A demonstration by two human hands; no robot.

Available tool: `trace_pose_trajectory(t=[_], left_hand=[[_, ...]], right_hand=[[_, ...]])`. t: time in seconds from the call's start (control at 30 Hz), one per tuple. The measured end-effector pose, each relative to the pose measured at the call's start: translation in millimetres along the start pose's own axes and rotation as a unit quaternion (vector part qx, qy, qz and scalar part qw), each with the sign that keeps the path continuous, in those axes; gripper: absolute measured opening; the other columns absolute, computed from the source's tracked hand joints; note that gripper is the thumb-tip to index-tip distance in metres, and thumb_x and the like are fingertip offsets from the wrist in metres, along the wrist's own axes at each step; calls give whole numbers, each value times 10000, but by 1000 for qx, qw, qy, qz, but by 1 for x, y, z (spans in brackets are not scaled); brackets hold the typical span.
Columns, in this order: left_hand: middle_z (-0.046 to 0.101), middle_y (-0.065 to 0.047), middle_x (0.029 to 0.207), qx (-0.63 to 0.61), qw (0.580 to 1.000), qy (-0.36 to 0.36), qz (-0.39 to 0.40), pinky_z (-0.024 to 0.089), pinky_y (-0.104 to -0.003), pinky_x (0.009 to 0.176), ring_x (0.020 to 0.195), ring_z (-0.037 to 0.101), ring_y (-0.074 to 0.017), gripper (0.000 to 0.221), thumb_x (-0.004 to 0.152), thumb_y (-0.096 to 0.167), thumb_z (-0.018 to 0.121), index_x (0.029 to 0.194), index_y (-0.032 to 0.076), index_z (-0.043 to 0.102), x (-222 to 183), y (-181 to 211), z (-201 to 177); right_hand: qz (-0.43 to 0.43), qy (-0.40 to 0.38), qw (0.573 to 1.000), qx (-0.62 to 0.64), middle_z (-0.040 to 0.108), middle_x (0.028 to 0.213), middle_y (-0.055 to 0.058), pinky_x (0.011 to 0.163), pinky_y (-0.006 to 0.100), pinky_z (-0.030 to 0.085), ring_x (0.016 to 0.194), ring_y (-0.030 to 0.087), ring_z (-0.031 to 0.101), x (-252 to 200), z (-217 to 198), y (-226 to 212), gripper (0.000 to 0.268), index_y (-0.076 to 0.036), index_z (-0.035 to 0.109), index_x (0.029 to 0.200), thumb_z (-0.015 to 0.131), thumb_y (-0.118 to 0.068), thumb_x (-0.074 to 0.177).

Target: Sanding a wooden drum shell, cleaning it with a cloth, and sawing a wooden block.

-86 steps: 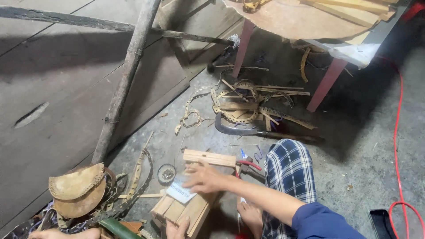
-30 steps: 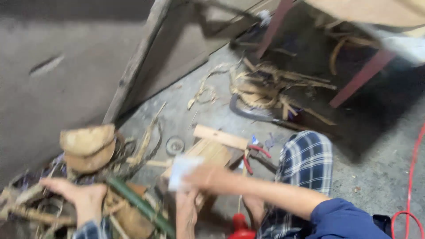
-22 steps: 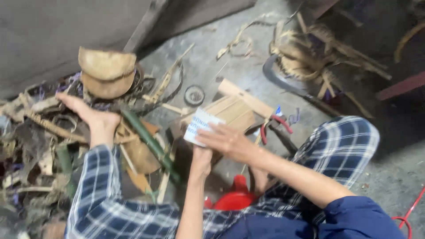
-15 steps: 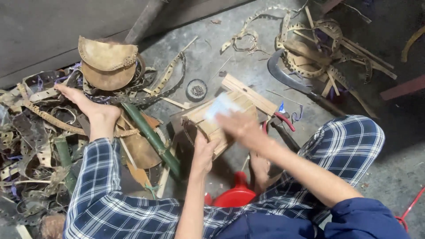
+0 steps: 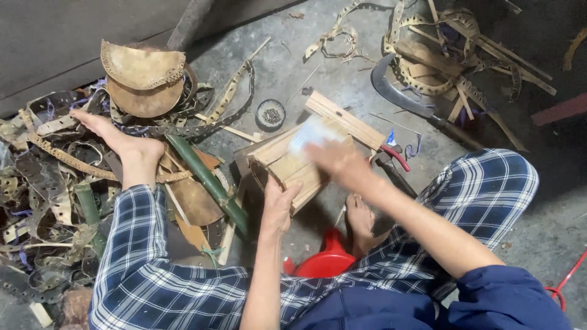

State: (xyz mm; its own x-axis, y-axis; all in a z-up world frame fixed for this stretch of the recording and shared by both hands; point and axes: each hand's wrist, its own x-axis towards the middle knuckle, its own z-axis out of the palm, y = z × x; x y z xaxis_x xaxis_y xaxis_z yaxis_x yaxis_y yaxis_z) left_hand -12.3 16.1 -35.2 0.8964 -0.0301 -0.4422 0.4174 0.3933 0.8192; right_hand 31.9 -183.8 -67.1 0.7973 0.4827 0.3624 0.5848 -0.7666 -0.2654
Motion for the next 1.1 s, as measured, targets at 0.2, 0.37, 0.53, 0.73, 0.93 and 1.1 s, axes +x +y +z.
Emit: trace_pose_trajectory(t=[0.2, 0.37, 0.53, 0.73, 0.93, 1.1], left_hand=[[511, -109, 1520, 26, 1000, -10, 12, 510, -415, 1054, 1293, 551, -191, 872, 852, -45, 720, 1595, 144, 304, 1, 10, -1], [371, -224, 1597, 211, 971, -87, -76, 404, -524, 1149, 1452, 393, -356, 1111, 697, 136, 910, 1583, 25, 250, -14, 33, 3], [287, -243, 1630, 83, 991, -46, -98, 308, -591, 1180, 1473, 334, -403, 950, 877, 190, 796, 1590, -16, 204, -11, 17, -7], [567, -329, 1310, -285, 946, 7, -157, 632, -592, 714, 936, 683, -567, 777, 886, 427, 643, 1456, -14, 352, 11, 39, -33], [554, -318, 1317, -306, 935, 32, -178, 627, -578, 709, 1007, 673, -543, 765, 912, 413, 645, 1459, -40, 362, 2, 53, -22], [540, -316, 1382, -322, 924, 76, -191, 557, -579, 990, 1218, 596, -495, 734, 875, 291, 696, 1452, -41, 386, 3, 61, -22]], right_hand=[[175, 16, 983, 49, 697, 1337, 44, 915, 418, 549, 1144, 306, 681, -4, 3, 66, 603, -249, 621, 1419, 579, 42, 892], [281, 134, 916, 253, 691, 1295, 116, 1049, 447, 481, 1225, 323, 618, 29, -55, 53, 455, -186, 668, 1373, 592, 12, 970], [345, 170, 852, 355, 678, 1311, 103, 1098, 446, 438, 1253, 266, 605, 24, -65, 59, 449, -140, 676, 1361, 460, 49, 1016], [301, 167, 860, 377, 635, 1358, 189, 1121, 483, 409, 1296, 287, 529, 19, -51, 49, 427, -60, 628, 1393, 519, 85, 1006], [242, 103, 903, 341, 720, 1271, 50, 1121, 390, 435, 1279, 234, 612, 31, -19, 21, 459, -195, 722, 1305, 515, 62, 987], [68, 65, 977, 190, 725, 1249, 132, 1060, 441, 512, 1215, 309, 658, 29, 6, -36, 435, -149, 722, 1271, 549, 74, 941]])
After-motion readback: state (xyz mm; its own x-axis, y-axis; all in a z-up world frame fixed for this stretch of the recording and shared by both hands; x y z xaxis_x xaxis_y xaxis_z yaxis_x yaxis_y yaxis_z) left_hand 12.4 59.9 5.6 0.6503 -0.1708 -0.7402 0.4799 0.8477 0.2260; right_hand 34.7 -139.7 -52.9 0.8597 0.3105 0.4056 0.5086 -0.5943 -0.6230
